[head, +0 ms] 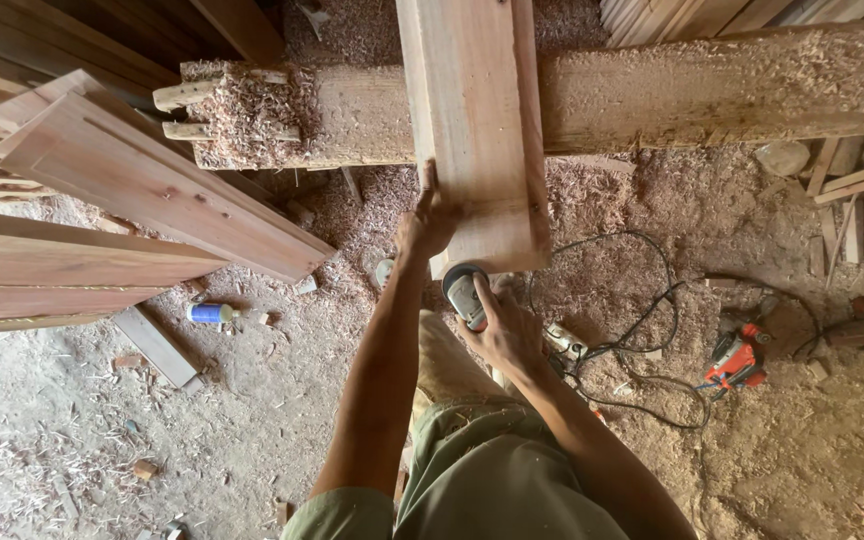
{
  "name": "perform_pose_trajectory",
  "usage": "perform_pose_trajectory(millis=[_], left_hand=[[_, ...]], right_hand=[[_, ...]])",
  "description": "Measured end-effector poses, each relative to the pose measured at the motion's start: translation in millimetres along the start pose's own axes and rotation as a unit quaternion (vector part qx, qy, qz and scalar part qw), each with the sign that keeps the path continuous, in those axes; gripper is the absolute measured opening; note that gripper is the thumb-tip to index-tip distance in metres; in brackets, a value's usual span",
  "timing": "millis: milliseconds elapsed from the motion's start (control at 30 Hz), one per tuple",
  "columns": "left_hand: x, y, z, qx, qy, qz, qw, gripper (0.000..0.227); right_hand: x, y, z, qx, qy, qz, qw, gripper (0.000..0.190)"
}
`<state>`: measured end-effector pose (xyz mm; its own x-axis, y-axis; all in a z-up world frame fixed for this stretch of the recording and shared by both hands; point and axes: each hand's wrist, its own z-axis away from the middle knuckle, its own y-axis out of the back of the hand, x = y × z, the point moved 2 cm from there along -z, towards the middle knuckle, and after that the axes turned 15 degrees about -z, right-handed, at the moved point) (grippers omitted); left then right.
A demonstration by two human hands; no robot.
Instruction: The person uses an orbital sander to smooth the surface of a wooden plank. They repeatedly flip the plank over to sand both sides and edges, then place it aside and pick up another plank to continue the process.
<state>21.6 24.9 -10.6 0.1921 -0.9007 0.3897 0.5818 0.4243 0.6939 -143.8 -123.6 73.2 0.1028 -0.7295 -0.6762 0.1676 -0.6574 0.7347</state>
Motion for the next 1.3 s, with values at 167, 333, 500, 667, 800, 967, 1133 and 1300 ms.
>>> perform_pose_trajectory(millis=[167, 333, 500, 667, 800, 967, 1133, 1300], left_hand=[[-3.9, -11.0, -6.4, 0.12, -0.085, 0.005, 0.989, 0.091], [-4.4, -6.1, -7.3, 0.036, -0.012, 0.01, 0.999, 0.1], [4.3, 8.1, 3.5, -0.005, 0.01, 0.025, 1.0, 0.099], [-2.7, -2.4, -4.5, 0.014, -0.011, 0.022, 1.0, 0.099], [-5.1, -9.9, -15.0, 0.124, -0.098, -0.066, 0.985, 0.092], [-7.8, -6.6, -12.7, -0.021, 0.025, 0.018, 0.999, 0.103], [-5.2, 1.8, -8.0, 0.004, -0.03, 0.022, 0.999, 0.098], [-9.9, -0.8, -12.7, 0.035, -0.071, 0.005, 0.997, 0.099]], right_hand=[[-11.5, -9.3, -11.2, -0.059, -0.059, 0.004, 0.997, 0.08], [0.0, -13.7, -4.5, -0.038, -0.045, 0.015, 0.998, 0.082], [42.0, 3.6, 17.3, 0.037, -0.031, 0.032, 0.998, 0.078], [75.9, 33.0, 36.0, 0.068, -0.058, 0.061, 0.994, 0.078], [76.6, 34.5, 36.5, 0.057, -0.085, 0.055, 0.993, 0.079], [51.2, 12.4, 23.9, 0.002, -0.094, 0.03, 0.995, 0.084], [23.0, -1.0, 5.2, -0.016, -0.049, 0.011, 0.999, 0.083], [-0.2, -9.6, -7.4, -0.034, -0.044, 0.032, 0.998, 0.084]])
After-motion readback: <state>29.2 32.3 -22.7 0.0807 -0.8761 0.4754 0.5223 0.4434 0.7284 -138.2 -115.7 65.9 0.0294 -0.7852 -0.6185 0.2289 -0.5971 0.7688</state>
